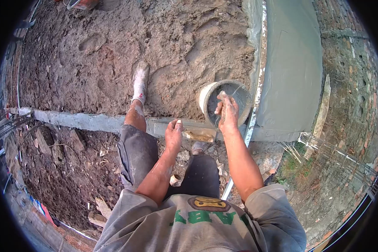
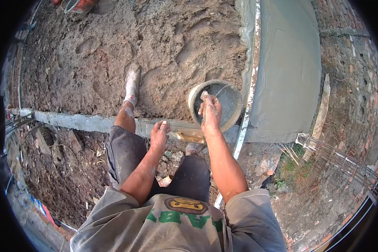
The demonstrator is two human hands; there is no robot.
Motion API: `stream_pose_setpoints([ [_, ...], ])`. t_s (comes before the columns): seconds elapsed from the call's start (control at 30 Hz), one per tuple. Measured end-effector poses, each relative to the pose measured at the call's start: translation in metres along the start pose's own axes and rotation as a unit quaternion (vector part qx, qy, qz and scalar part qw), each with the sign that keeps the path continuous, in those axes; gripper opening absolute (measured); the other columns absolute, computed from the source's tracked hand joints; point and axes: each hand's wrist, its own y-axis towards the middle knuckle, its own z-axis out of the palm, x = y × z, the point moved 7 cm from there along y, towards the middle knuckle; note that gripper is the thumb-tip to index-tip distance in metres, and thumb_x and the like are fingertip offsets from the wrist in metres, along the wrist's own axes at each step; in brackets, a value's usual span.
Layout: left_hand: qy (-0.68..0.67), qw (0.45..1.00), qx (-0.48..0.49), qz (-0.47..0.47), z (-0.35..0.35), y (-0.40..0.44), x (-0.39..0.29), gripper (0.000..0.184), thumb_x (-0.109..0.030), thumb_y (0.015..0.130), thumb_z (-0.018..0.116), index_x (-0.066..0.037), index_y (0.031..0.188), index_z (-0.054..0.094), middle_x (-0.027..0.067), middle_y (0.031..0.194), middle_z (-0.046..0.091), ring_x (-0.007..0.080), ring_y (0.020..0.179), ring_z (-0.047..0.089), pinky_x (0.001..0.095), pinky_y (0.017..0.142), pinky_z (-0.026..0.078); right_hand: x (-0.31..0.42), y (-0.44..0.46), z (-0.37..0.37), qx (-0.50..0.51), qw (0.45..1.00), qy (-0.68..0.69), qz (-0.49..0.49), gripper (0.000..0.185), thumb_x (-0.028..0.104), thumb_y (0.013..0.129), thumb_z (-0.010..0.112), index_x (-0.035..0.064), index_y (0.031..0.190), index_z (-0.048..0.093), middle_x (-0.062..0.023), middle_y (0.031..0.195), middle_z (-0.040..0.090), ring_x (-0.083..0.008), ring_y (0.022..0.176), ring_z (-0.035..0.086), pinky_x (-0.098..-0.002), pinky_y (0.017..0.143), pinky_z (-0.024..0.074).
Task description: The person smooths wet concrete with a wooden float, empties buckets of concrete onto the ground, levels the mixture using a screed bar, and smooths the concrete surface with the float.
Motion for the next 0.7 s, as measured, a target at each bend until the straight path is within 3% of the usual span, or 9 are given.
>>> stream_pose_setpoints([
  [0.07, -0.019, 0.998, 0.005, -0.058, 0.006, 0.002, 0.019, 0.047, -0.037, 0.095, 0.055, -0.005, 0.13, 0.047, 0.0124, 0.118, 0.06, 0.0246, 0.11, 0.058, 0.0415, 0.082, 0.044, 0.015, -0.01, -0.031, -0.032, 0.999, 0.001, 0.025, 0.029, 0.032, 0.088, 0.066, 0.0038, 0.085, 0.06, 0.0003, 0.06, 0.045, -0.0075, 0.045, 0.042, -0.0233, 0.037, 0.0329],
  [0.1, -0.014, 0.995, 0.029, -0.093, 0.011, 0.002, 0.03, 0.053, -0.043, 0.097, 0.049, -0.005, 0.134, 0.043, 0.0155, 0.123, 0.059, 0.0299, 0.111, 0.057, 0.048, 0.086, 0.042, 0.018, -0.019, -0.038, -0.039, 0.998, -0.004, 0.044, 0.031, 0.035, 0.088, 0.065, 0.0059, 0.085, 0.058, 0.0025, 0.055, 0.041, -0.0087, 0.043, 0.041, -0.0262, 0.041, 0.0331],
  [0.23, -0.074, 0.972, 0.029, -0.221, 0.019, -0.012, 0.051, 0.066, -0.055, 0.097, 0.032, -0.004, 0.14, 0.036, 0.0206, 0.125, 0.056, 0.0381, 0.112, 0.056, 0.0573, 0.095, 0.037, 0.028, -0.056, 0.002, 0.017, 0.995, 0.081, 0.058, 0.033, 0.042, 0.09, 0.06, 0.0103, 0.082, 0.053, 0.005, 0.051, 0.036, -0.0106, 0.041, 0.035, -0.0315, 0.05, 0.035],
  [0.27, -0.12, 0.962, 0.028, -0.245, 0.022, -0.016, 0.053, 0.068, -0.056, 0.097, 0.032, -0.003, 0.139, 0.036, 0.0209, 0.124, 0.056, 0.0383, 0.111, 0.056, 0.058, 0.095, 0.038, 0.033, -0.069, 0.019, 0.036, 0.991, 0.09, 0.092, 0.03, 0.036, 0.092, 0.058, 0.0064, 0.089, 0.056, 0.0011, 0.055, 0.04, -0.0128, 0.04, 0.035, -0.0332, 0.047, 0.0381],
  [0.4, -0.312, 0.904, 0.059, -0.286, 0.051, -0.02, 0.067, 0.07, -0.057, 0.096, 0.03, 0.001, 0.134, 0.039, 0.0216, 0.12, 0.057, 0.0397, 0.107, 0.058, 0.0601, 0.09, 0.044, 0.117, -0.152, 0.064, 0.148, 0.972, 0.165, 0.073, 0.031, 0.037, 0.095, 0.05, 0.0081, 0.084, 0.053, 0.0058, 0.051, 0.032, -0.0101, 0.041, 0.035, -0.0302, 0.047, 0.0358],
  [0.47, -0.404, 0.857, 0.082, -0.309, 0.082, -0.008, 0.082, 0.067, -0.056, 0.096, 0.032, -0.001, 0.132, 0.043, 0.0204, 0.121, 0.057, 0.0399, 0.105, 0.059, 0.0593, 0.087, 0.047, 0.173, -0.185, 0.049, 0.187, 0.973, 0.111, 0.072, 0.034, 0.038, 0.097, 0.046, 0.0085, 0.082, 0.052, 0.0072, 0.049, 0.033, -0.0084, 0.039, 0.035, -0.0286, 0.047, 0.0358],
  [0.5, -0.39, 0.883, 0.166, -0.201, 0.099, -0.021, 0.054, 0.063, -0.054, 0.094, 0.036, -0.003, 0.131, 0.046, 0.0194, 0.123, 0.057, 0.0395, 0.105, 0.059, 0.056, 0.088, 0.049, 0.2, -0.202, 0.033, 0.202, 0.972, 0.104, 0.052, 0.035, 0.037, 0.098, 0.045, 0.0081, 0.082, 0.053, 0.007, 0.049, 0.034, -0.0078, 0.038, 0.035, -0.0278, 0.045, 0.0354],
  [0.57, -0.451, 0.843, 0.282, -0.074, 0.129, -0.031, -0.001, 0.062, -0.053, 0.094, 0.037, -0.004, 0.131, 0.047, 0.019, 0.123, 0.056, 0.0393, 0.105, 0.059, 0.0555, 0.089, 0.048, 0.238, -0.202, -0.02, 0.206, 0.975, 0.085, 0.01, 0.038, 0.038, 0.1, 0.041, 0.0073, 0.082, 0.053, 0.0066, 0.048, 0.036, -0.007, 0.036, 0.035, -0.026, 0.041, 0.0336],
  [0.7, -0.543, 0.744, 0.39, 0.006, 0.123, -0.025, -0.073, 0.061, -0.051, 0.094, 0.038, -0.004, 0.131, 0.048, 0.0183, 0.125, 0.056, 0.0387, 0.107, 0.058, 0.0544, 0.091, 0.048, 0.232, -0.162, -0.128, 0.084, 0.992, 0.077, -0.061, 0.04, 0.04, 0.099, 0.045, 0.0059, 0.081, 0.054, 0.0071, 0.047, 0.035, -0.0064, 0.035, 0.035, -0.0239, 0.036, 0.0313],
])
